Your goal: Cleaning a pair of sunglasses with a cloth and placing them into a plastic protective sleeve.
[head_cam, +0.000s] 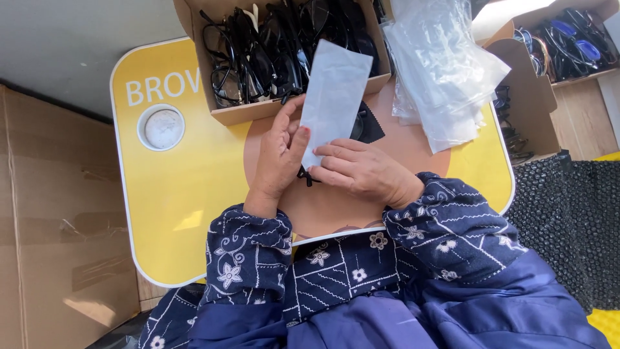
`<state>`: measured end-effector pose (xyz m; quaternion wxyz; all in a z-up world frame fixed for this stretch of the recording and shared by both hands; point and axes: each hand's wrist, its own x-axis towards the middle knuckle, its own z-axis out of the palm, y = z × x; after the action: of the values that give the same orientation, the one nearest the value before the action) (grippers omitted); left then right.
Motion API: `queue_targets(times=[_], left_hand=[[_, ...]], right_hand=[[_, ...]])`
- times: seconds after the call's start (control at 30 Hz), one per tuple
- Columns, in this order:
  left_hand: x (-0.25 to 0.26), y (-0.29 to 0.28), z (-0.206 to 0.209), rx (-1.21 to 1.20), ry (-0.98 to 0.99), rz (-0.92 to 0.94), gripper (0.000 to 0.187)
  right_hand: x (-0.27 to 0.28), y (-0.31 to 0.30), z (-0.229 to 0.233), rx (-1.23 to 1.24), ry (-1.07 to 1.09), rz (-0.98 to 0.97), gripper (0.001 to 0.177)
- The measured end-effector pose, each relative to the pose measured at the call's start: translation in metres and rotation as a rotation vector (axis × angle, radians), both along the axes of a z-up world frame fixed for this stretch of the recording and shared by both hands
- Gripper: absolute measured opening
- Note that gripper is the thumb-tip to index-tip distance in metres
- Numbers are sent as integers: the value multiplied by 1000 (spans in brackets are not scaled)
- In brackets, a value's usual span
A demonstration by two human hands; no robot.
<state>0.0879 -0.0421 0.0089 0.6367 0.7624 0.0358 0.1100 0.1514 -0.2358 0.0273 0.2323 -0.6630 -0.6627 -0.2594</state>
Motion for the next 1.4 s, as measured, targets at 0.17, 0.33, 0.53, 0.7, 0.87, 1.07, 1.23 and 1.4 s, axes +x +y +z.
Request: queue_targets(times=[0.17, 0.33, 0.53, 0.7, 0.87, 1.07, 1.23, 1.4], left_hand=[[2, -2, -11, -30, -63, 28, 57], [-24, 4, -2, -19, -125, 159, 38], [-98, 25, 8, 131, -94, 406, 22], [-151, 32, 0, 187, 119, 525, 51], [-168, 17, 25, 439, 222, 412, 52], [-182, 19, 28, 905, 55, 316, 28], [-188, 16, 23, 1000, 199, 184, 27], [-189, 4, 12, 1182, 169, 329, 34]], right_hand=[[5, -4, -14, -13, -23, -84, 25], [32, -22, -32, 3, 49, -221, 46], [26, -14, -1, -53, 117, -338, 52], [23, -12, 0, -117, 83, -358, 49], [18, -16, 5, -126, 210, -300, 42], [15, -21, 10, -118, 388, -216, 32], [32, -27, -33, -82, 384, -279, 29], [19, -34, -19, -18, 469, -216, 23]])
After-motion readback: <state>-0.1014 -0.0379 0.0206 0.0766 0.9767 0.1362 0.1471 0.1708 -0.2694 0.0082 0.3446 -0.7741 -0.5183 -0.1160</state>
